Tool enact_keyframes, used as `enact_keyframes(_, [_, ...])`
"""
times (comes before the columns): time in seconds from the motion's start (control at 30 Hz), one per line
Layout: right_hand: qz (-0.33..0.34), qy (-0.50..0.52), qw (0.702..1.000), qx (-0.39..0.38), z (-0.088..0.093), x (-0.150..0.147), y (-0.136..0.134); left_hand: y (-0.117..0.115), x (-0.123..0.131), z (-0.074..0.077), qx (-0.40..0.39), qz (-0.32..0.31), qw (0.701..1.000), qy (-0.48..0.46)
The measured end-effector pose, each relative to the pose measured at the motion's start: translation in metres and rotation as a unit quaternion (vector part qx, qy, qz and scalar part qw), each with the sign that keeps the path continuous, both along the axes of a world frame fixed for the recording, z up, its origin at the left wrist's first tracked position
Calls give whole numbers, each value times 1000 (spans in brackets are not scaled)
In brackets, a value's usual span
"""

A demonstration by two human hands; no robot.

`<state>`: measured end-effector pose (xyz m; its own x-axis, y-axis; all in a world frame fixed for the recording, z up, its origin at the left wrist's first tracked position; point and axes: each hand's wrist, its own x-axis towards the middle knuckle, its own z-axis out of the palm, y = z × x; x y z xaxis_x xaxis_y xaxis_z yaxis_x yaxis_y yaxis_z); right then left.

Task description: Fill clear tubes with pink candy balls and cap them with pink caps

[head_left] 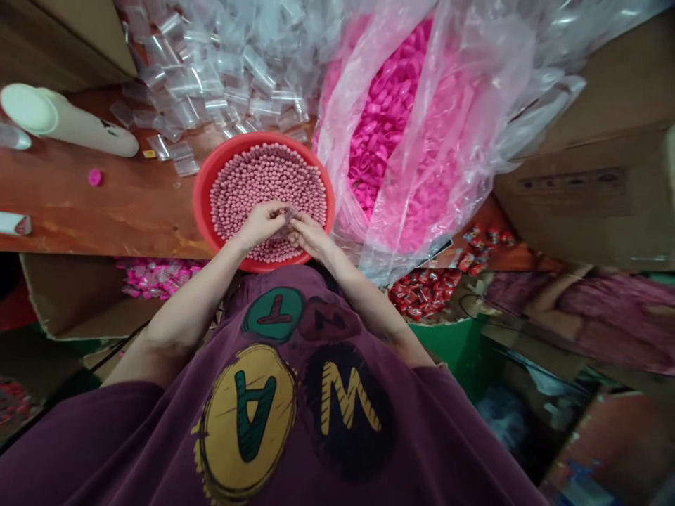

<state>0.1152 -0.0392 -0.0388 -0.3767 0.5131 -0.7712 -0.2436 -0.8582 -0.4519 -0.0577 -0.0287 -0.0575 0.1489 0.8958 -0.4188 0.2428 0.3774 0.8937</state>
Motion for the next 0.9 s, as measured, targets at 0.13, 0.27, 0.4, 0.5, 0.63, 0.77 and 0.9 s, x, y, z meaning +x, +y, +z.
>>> enact_keyframes(0.13, [19, -54, 998, 17, -2, 3, 3, 8, 3, 5, -65, -21, 997, -30])
enact_keyframes(0.27, [58, -25, 998, 1, 1, 6, 1, 12, 2, 12, -137, -31, 986, -96])
enact_keyframes(0.4, [138, -45, 989, 30, 6, 16, 3, 13, -3, 15, -105, -21, 993, -50])
enact_keyframes(0.5, [160, -117, 974, 107, 8, 47, 22, 12, -17, 11, -36, 13, 988, 152])
enact_keyframes(0.63, [64, -396, 894, 199, -4, 115, 61, 8, -32, -5, 35, -62, 921, 383])
enact_keyframes(0.77, [254, -587, 720, 270, -22, 154, 85, 13, -8, -27, 42, -86, 923, 374])
enact_keyframes(0.9, [410, -627, 618, 239, -30, 144, 92, 28, 33, -47, 45, -44, 957, 282])
